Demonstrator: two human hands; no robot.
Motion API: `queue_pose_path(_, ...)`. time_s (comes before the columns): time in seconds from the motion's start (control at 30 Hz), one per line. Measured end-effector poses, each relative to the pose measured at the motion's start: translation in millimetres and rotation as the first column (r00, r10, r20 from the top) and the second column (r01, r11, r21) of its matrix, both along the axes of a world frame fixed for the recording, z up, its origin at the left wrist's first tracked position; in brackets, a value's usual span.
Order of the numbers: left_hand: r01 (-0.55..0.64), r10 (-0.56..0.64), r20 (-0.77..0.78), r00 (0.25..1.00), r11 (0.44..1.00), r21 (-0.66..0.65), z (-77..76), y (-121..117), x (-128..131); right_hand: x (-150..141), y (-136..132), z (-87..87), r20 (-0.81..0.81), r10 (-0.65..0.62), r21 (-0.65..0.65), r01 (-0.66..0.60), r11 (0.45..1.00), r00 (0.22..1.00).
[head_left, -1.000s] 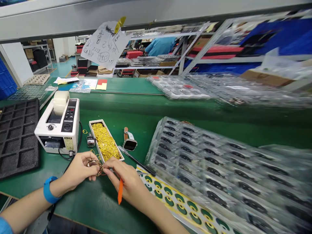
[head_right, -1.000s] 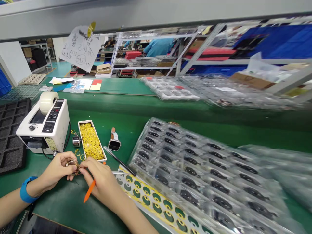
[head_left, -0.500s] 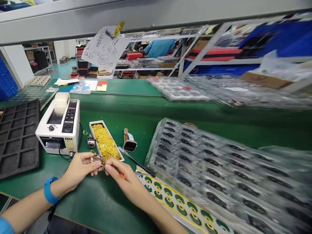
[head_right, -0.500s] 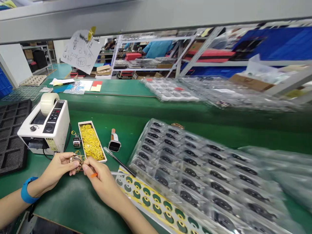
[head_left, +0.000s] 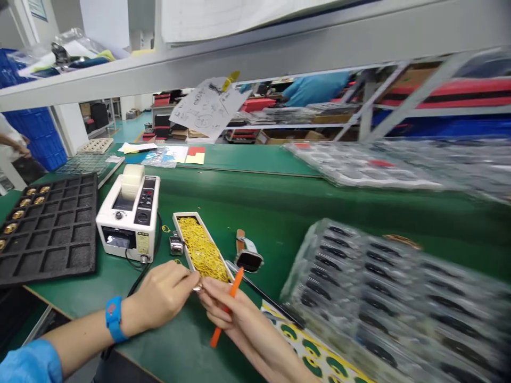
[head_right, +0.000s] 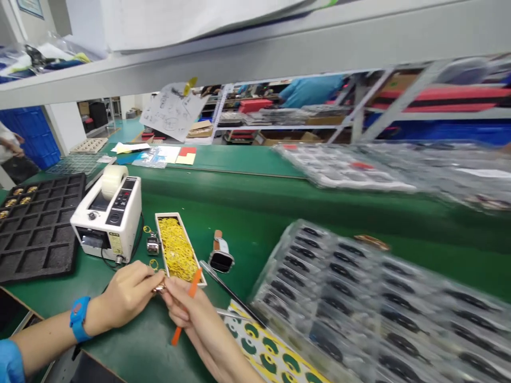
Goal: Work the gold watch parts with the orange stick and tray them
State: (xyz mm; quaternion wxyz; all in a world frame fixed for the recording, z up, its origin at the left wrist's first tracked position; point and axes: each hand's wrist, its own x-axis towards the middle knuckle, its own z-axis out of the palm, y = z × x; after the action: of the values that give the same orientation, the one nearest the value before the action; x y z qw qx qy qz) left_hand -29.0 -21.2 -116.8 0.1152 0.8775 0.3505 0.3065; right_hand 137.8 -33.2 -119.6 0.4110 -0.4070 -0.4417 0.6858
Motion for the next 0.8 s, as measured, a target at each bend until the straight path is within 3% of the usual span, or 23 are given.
queue_pose_path(0.07, -0.104, 0.129, 0.147, 0.981, 0.981, -0.166, 2.0, -8, -9, 5, 1, -2.8, 0.146, -0.047, 0.162, 0.023, 0.987, 0.988)
queue_pose_path(0.1, -0.166, 0.247, 0.249, 0.937, 0.938, -0.304, 2.1, -11, -15, 8, 2, -4.1, 0.240, -0.117, 0.296, 0.042, 0.954, 0.964)
queue_pose_path(0.17, -0.208, 0.531, 0.405, 0.744, 0.761, -0.615, 1.1, -14, -34, 13, 4, -5.5, 0.351, -0.333, 0.606, 0.059, 0.794, 0.875)
queue_pose_path(0.23, -0.148, 0.730, 0.453, 0.511, 0.594, -0.791, 1.0, -11, -53, 15, 4, -4.3, 0.332, -0.518, 0.826, 0.023, 0.563, 0.788)
queue_pose_path(0.3, -0.126, 0.786, 0.485, 0.383, 0.565, -0.816, 4.9, -4, -69, 15, 3, -0.4, 0.276, -0.604, 0.923, -0.031, 0.383, 0.748)
queue_pose_path(0.37, -0.166, 0.766, 0.530, 0.363, 0.613, -0.772, 14.3, 3, -75, 14, 2, 4.8, 0.245, -0.625, 0.951, -0.058, 0.303, 0.741)
queue_pose_path(0.43, -0.205, 0.722, 0.567, 0.396, 0.671, -0.712, 29.1, 8, -74, 14, 2, 9.3, 0.233, -0.606, 0.948, -0.039, 0.316, 0.761)
queue_pose_path(0.5, -0.218, 0.653, 0.605, 0.456, 0.741, -0.635, 47.3, 11, -70, 15, 4, 11.7, 0.228, -0.558, 0.919, 0.014, 0.394, 0.798)
queue_pose_path(0.57, -0.244, 0.527, 0.563, 0.637, 0.830, -0.501, 66.1, 14, -65, 18, 6, 12.1, 0.222, -0.492, 0.859, 0.070, 0.506, 0.842)
queue_pose_path(0.63, -0.266, 0.389, 0.375, 0.842, 0.902, -0.340, 82.1, 18, -60, 21, 7, 11.4, 0.209, -0.421, 0.775, 0.113, 0.622, 0.883)
queue_pose_path(0.67, -0.277, 0.347, 0.257, 0.902, 0.922, -0.272, 88.3, 21, -58, 22, 8, 11.0, 0.203, -0.382, 0.724, 0.125, 0.679, 0.901)
queue_pose_path(0.73, -0.292, 0.323, 0.126, 0.938, 0.931, -0.218, 96.4, 27, -52, 23, 8, 10.3, 0.205, -0.303, 0.603, 0.124, 0.788, 0.931)
queue_pose_path(0.8, -0.278, 0.307, 0.124, 0.944, 0.938, -0.207, 98.6, 31, -45, 24, 7, 9.4, 0.204, -0.240, 0.484, 0.116, 0.868, 0.949)
